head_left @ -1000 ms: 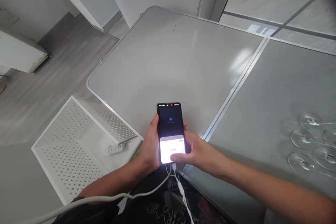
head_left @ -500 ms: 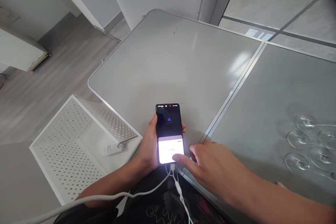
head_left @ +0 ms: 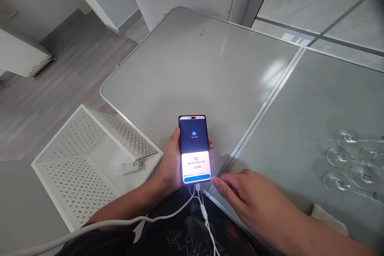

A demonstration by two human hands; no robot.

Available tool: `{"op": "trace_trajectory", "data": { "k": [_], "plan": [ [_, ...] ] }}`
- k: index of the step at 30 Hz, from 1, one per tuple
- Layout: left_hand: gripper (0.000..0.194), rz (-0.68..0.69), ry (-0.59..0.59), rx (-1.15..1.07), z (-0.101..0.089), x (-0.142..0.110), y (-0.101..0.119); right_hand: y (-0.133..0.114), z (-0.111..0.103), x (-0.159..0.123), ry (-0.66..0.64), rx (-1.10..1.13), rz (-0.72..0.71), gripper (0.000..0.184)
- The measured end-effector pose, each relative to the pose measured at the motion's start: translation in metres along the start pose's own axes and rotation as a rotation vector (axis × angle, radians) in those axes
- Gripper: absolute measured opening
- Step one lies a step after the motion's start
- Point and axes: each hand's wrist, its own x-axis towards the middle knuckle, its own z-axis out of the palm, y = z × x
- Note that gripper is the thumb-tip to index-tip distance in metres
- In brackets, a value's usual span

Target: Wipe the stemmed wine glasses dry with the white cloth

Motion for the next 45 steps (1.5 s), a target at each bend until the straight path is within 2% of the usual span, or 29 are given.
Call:
{"op": "trace_trajectory", "data": {
  "k": [11, 21, 26, 29, 33, 45],
  "plan": [
    [0.067, -0.014, -0.032, -0.043, 0.003, -0.002, 0.002, 0.005, 0.009, 0.010, 0.004, 0.255, -0.048, 0.053],
    [0.065, -0.021, -0.009, -0.041, 0.005, -0.002, 0.002, -0.002, 0.005, 0.016, -0.035, 0.380, -0.064, 0.052],
    [0.064, -0.011, -0.011, -0.038, 0.003, 0.000, 0.000, 0.000, 0.007, 0.019, -0.037, 0.422, -0.059, 0.053],
    [0.065, -0.011, 0.008, -0.028, 0.003, 0.001, 0.000, 0.003, 0.009, 0.021, -0.062, 0.455, -0.045, 0.059],
    [0.065, -0.012, 0.026, -0.008, 0.004, 0.003, 0.000, 0.006, 0.010, 0.023, -0.034, 0.459, -0.006, 0.065],
    [0.067, -0.028, 0.055, -0.004, 0.006, 0.005, -0.001, 0.009, 0.011, 0.027, -0.049, 0.438, 0.007, 0.068]
  ]
}}
